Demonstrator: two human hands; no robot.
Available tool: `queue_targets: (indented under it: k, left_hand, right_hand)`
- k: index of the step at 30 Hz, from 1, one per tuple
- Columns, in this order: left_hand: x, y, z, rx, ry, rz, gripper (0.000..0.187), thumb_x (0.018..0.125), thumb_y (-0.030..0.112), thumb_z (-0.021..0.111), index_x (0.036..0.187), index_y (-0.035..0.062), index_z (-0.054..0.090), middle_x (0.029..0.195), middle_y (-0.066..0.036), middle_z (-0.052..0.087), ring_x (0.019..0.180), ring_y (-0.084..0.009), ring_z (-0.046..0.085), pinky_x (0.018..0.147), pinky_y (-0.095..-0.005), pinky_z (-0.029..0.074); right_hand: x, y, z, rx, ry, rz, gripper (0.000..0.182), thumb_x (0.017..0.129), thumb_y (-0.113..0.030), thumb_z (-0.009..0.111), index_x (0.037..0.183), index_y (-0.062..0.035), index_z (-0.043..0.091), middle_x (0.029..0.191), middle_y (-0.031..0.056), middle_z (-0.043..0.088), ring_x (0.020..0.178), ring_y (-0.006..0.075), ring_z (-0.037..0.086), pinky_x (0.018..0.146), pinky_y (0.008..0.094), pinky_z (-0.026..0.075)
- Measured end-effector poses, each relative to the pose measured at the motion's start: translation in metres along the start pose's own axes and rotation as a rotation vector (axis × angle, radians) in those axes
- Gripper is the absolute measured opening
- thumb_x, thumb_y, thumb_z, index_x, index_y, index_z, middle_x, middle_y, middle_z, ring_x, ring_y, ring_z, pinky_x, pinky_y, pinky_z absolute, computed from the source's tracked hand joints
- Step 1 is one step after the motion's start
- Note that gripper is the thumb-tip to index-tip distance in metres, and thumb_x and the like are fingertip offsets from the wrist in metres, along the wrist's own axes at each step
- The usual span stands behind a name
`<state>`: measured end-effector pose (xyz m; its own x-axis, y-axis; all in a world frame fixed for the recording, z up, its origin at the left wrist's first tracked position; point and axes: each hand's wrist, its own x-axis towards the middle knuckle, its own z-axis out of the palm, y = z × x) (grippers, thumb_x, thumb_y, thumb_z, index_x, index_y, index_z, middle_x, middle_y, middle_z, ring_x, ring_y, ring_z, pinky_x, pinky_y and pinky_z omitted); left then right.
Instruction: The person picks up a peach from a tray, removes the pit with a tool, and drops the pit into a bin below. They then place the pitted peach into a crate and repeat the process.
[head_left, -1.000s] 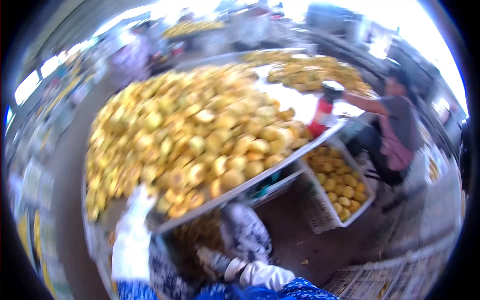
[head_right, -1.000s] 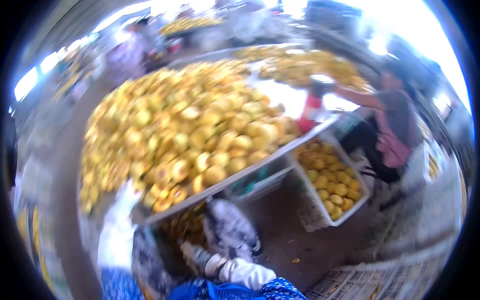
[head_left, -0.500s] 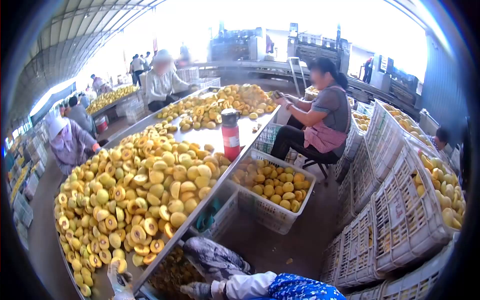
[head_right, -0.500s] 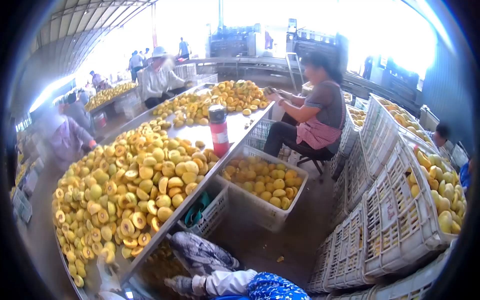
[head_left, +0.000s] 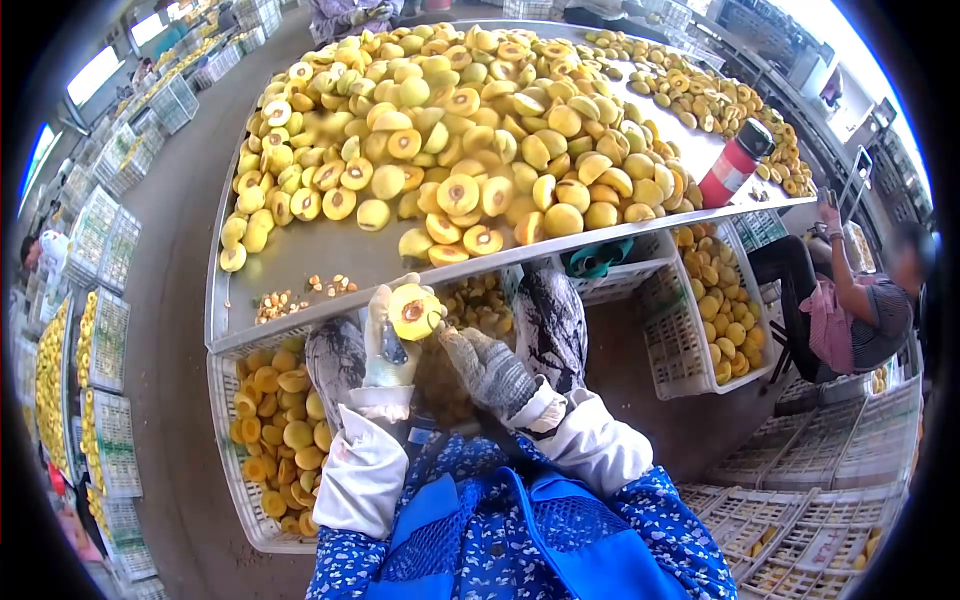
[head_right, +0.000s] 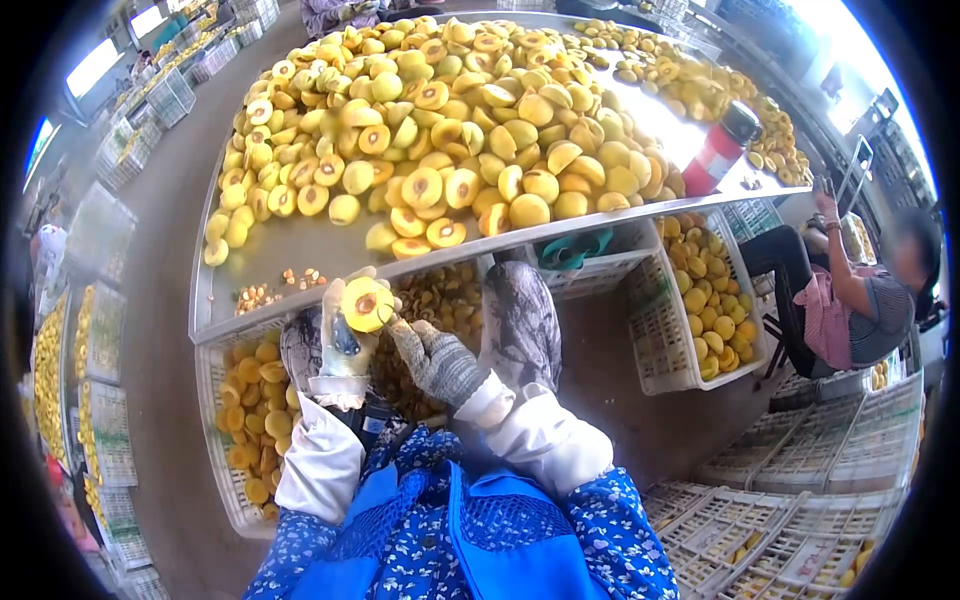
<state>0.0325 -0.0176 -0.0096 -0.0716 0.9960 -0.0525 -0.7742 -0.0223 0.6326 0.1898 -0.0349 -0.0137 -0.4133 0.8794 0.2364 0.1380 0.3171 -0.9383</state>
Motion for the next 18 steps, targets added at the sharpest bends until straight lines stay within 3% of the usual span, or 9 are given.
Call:
queue_targets:
  k: [1, 6, 8, 10, 12, 14, 18]
  left_hand:
    - [0.001, -0.004, -0.002, 0.030, 0.054, 0.018, 0.046, 0.095, 0.037, 0.040, 0.114, -0.0040, 0.050, 0.095, -0.016, 0.060, 0.078, -0.0273, 0.063, 0.068, -0.0349, 0.054]
    - [-0.002, -0.023, -0.001, 0.561, 0.018, 0.310, 0.039, 0.092, 0.029, 0.046, 0.112, -0.0035, 0.050, 0.090, -0.014, 0.061, 0.077, -0.0245, 0.063, 0.067, -0.0321, 0.053]
    - [-0.005, -0.030, -0.003, 0.514, 0.045, 0.338, 0.035, 0.091, 0.026, 0.050, 0.109, -0.0029, 0.051, 0.087, -0.013, 0.062, 0.075, -0.0232, 0.062, 0.066, -0.0311, 0.053]
    - [-0.001, -0.046, -0.021, 0.236, 0.075, 0.256, 0.033, 0.090, 0.026, 0.050, 0.106, -0.0023, 0.053, 0.085, -0.014, 0.062, 0.073, -0.0228, 0.062, 0.065, -0.0310, 0.053]
    - [0.004, -0.062, -0.026, 0.726, 0.285, 0.502, 0.032, 0.090, 0.028, 0.049, 0.101, -0.0019, 0.055, 0.085, -0.015, 0.061, 0.070, -0.0221, 0.061, 0.062, -0.0308, 0.052]
    - [-0.005, -0.051, 0.004, 0.354, 0.372, 0.329, 0.033, 0.091, 0.029, 0.048, 0.099, -0.0017, 0.055, 0.084, -0.015, 0.061, 0.069, -0.0221, 0.061, 0.062, -0.0310, 0.052]
    - [-0.004, -0.055, 0.018, 0.335, 0.545, 0.279, 0.034, 0.092, 0.032, 0.049, 0.093, -0.0013, 0.057, 0.077, -0.013, 0.061, 0.062, -0.0210, 0.060, 0.055, -0.0289, 0.052]
  right_hand:
    - [0.002, 0.011, 0.001, -0.184, 0.014, -0.135, 0.019, 0.091, -0.012, 0.049, 0.103, -0.0011, 0.058, 0.084, 0.0190, 0.060, 0.076, 0.0327, 0.059, 0.063, 0.0376, 0.047]
    - [0.001, 0.030, 0.005, -0.420, 0.024, -0.212, 0.026, 0.088, -0.011, 0.045, 0.111, -0.0042, 0.054, 0.090, 0.0224, 0.057, 0.072, 0.0380, 0.058, 0.059, 0.0451, 0.046]
    - [-0.001, 0.033, 0.010, -0.482, 0.001, -0.150, 0.029, 0.088, -0.011, 0.044, 0.115, -0.0038, 0.052, 0.088, 0.0225, 0.056, 0.069, 0.0382, 0.058, 0.057, 0.0461, 0.046]
    - [-0.003, 0.045, 0.017, -0.465, 0.014, -0.165, 0.032, 0.089, -0.012, 0.043, 0.119, -0.0024, 0.049, 0.086, 0.0238, 0.055, 0.067, 0.0387, 0.058, 0.055, 0.0474, 0.045]
    - [-0.008, 0.043, 0.019, -0.492, 0.002, -0.136, 0.033, 0.089, -0.012, 0.043, 0.120, -0.0013, 0.049, 0.086, 0.0245, 0.055, 0.067, 0.0388, 0.058, 0.056, 0.0474, 0.045]
    - [-0.010, 0.040, 0.018, -0.451, -0.025, -0.089, 0.033, 0.091, -0.015, 0.040, 0.121, -0.0044, 0.048, 0.086, 0.0250, 0.054, 0.067, 0.0390, 0.058, 0.056, 0.0479, 0.045]
    - [-0.009, 0.041, 0.010, -0.450, -0.150, -0.039, 0.033, 0.093, -0.019, 0.038, 0.123, -0.0082, 0.047, 0.087, 0.0255, 0.054, 0.069, 0.0402, 0.058, 0.058, 0.0487, 0.045]
